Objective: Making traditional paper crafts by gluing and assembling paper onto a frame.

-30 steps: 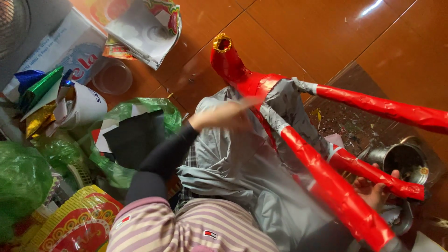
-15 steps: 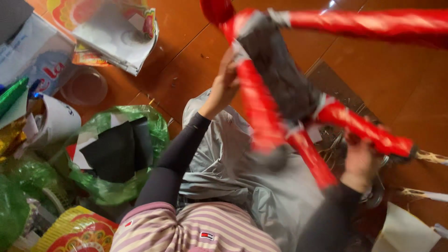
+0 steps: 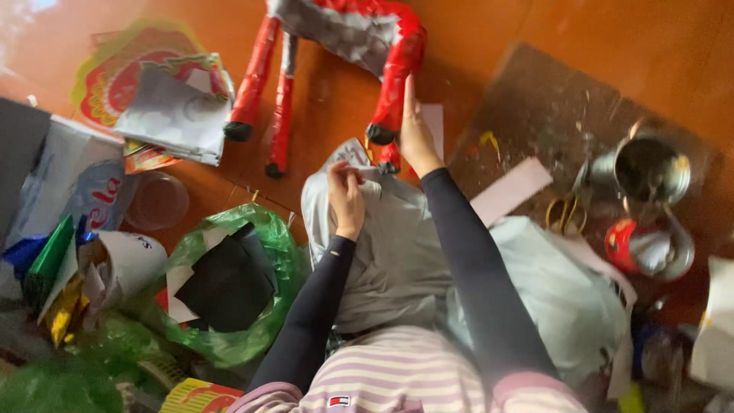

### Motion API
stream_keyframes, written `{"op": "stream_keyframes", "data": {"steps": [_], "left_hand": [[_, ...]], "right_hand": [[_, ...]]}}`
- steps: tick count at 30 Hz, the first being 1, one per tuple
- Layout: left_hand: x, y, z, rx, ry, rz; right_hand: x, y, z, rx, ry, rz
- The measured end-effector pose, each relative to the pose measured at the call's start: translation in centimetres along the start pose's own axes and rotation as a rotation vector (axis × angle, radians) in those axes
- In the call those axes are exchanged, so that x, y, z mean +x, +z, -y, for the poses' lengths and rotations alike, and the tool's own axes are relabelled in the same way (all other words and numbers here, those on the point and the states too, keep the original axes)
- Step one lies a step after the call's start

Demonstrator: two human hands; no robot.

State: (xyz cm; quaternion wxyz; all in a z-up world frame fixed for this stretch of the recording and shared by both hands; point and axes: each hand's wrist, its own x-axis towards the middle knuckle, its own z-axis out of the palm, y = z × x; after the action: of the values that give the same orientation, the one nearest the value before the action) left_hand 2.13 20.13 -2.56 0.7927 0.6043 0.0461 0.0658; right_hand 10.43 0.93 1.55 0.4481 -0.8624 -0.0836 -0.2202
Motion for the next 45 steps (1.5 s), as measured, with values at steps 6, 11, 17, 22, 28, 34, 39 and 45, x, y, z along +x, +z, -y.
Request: {"op": "stream_keyframes", "data": {"steps": [6, 11, 17, 22, 28, 34, 39, 45], "left_hand": [[-0.5, 1.9, -2.1, 0.246, 0.034, 0.043], [-0.1, 1.8, -0.8, 0.274, 0.073, 0.081], [-0.2, 2.1, -2.7, 0.408, 0.087, 0.122], [-0.1, 4.2, -1.1, 0.402, -0.022, 0.371], [0.5, 8.7, 11.3, -0.044, -0.687, 0.490], [-1.2, 12.7, 12.3, 0.001, -0.517, 0.881], [-1.7, 12.4, 13.9, 0.281, -0.499, 1.076], [-1.5, 11.6, 15.4, 0.153, -0.823, 0.887]], "right_hand": [[-10.2, -1.4, -7.9, -0.399, 0.635, 0.389], [-12.0, -3.1, -6.4, -0.547, 0.362, 0.227], [-13.8, -1.3, -9.5, -0.642, 0.245, 0.161], [-12.1, -2.4, -6.2, -0.327, 0.311, -0.131], [-12.6, -8.2, 1.5, -0.191, 0.181, -0.086], [-14.7, -22.6, -1.8, -0.594, 0.180, -0.001], [-18.5, -35.3, -9.2, -1.381, 0.429, -0.132], [-20.3, -39.0, -12.3, -1.210, 0.913, 0.044]]}}
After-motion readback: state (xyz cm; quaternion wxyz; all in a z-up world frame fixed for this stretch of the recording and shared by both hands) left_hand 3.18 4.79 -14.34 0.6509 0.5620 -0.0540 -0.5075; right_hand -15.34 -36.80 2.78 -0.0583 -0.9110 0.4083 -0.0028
